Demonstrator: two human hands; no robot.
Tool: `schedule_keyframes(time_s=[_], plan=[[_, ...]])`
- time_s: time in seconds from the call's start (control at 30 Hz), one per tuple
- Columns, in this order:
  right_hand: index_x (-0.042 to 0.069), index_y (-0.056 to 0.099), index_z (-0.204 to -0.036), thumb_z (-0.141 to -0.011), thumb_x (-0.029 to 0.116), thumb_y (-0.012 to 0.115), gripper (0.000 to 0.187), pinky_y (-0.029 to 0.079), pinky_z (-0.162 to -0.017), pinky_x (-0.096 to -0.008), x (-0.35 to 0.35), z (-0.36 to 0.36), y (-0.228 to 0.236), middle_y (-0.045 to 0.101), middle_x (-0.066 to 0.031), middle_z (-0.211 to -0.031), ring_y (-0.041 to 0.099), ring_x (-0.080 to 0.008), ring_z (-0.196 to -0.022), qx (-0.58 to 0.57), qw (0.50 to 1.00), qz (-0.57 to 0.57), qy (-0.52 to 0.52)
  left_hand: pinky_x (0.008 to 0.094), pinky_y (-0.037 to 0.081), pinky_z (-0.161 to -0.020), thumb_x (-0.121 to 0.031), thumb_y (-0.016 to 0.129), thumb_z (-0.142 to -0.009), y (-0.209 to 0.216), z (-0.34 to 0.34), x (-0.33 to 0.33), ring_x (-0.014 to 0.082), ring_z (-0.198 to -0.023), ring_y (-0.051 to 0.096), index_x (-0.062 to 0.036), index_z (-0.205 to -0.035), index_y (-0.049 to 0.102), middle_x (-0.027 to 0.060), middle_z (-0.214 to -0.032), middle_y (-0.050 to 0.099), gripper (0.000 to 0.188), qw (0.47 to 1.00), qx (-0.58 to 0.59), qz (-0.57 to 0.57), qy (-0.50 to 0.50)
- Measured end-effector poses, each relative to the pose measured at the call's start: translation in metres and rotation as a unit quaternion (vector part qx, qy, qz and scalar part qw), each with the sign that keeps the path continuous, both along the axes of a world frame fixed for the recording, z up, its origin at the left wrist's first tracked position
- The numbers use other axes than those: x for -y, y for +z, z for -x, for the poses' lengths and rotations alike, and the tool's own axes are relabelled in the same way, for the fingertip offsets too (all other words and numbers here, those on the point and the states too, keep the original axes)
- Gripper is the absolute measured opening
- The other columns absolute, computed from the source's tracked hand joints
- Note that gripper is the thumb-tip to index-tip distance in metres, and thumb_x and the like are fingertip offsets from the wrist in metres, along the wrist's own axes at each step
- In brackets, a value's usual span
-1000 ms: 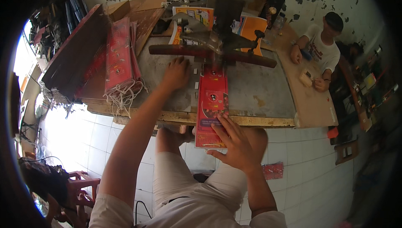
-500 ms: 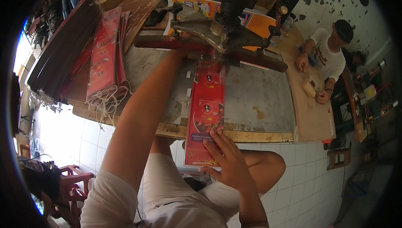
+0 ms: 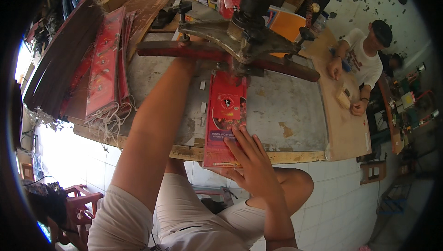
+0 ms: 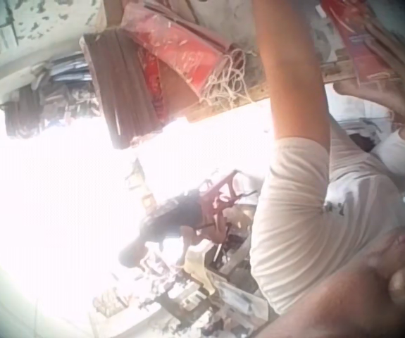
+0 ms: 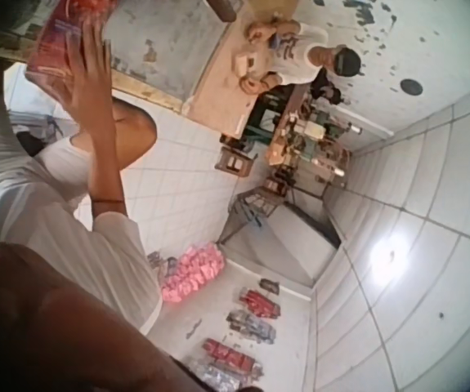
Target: The person picks up a flat red cardboard sleeve from a stack, places it onto a metal alignment jig on a work table, and uses a small wooden block to press the sleeve into the jig before removing it.
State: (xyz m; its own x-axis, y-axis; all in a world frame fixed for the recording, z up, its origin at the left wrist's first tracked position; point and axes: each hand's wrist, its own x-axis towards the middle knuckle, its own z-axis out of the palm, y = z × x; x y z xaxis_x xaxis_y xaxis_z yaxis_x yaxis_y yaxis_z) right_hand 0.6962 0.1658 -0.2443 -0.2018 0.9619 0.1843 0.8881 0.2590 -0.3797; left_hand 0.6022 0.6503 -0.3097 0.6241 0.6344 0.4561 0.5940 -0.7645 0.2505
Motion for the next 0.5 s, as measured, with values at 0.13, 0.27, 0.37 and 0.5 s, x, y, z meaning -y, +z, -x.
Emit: schedule_keyframes(time_s=[0.13, 0.27, 0.37, 0.5], plan=[[0.006, 0.057, -0.161, -0.099, 0.056, 0.078, 0.083, 0.033, -0.132, -0.0621, -0.006, -0.002, -0.005, 0.04, -0.0203, -0.179, 0.036, -0.0412, -0.167, -0.003, 1.0, -0.007, -0.004, 0.0548, 0.047, -0.121, -0.031, 0.064, -0.106, -0.004, -0.004, -0.003, 0.0472, -0.146, 0.058, -0.0023, -0.15, 0.066, 0.0296, -0.157, 0.061, 0.053, 1.0, 0.003, 0.004, 0.004], [0.005, 0.056, -0.162, -0.098, 0.055, 0.078, 0.083, 0.032, -0.132, -0.0627, -0.013, 0.0, -0.005, 0.039, -0.02, -0.179, 0.035, -0.0416, -0.167, -0.004, 1.0, -0.01, -0.01, 0.0541, 0.048, -0.12, -0.031, 0.065, -0.106, -0.003, -0.01, -0.006, 0.0473, -0.145, 0.059, -0.0014, -0.15, 0.065, 0.0299, -0.155, 0.062, 0.054, 1.0, 0.009, 0.005, 0.005], [0.005, 0.056, -0.162, -0.098, 0.053, 0.078, 0.083, 0.032, -0.132, -0.0626, -0.016, -0.001, -0.008, 0.039, -0.0201, -0.179, 0.035, -0.0421, -0.167, -0.01, 1.0, -0.012, -0.01, 0.0535, 0.048, -0.12, -0.031, 0.066, -0.105, -0.004, -0.008, -0.003, 0.0474, -0.144, 0.059, -0.0007, -0.151, 0.065, 0.03, -0.154, 0.063, 0.054, 1.0, 0.015, 0.008, 0.007], [0.001, 0.055, -0.162, -0.097, 0.048, 0.079, 0.084, 0.032, -0.132, -0.0626, -0.02, -0.003, -0.006, 0.04, -0.0206, -0.179, 0.036, -0.0428, -0.166, -0.018, 1.0, -0.021, -0.002, 0.0528, 0.049, -0.12, -0.031, 0.067, -0.105, -0.003, -0.002, 0.01, 0.0475, -0.143, 0.06, 0.0002, -0.151, 0.064, 0.0302, -0.153, 0.064, 0.055, 0.999, 0.031, 0.01, 0.007]])
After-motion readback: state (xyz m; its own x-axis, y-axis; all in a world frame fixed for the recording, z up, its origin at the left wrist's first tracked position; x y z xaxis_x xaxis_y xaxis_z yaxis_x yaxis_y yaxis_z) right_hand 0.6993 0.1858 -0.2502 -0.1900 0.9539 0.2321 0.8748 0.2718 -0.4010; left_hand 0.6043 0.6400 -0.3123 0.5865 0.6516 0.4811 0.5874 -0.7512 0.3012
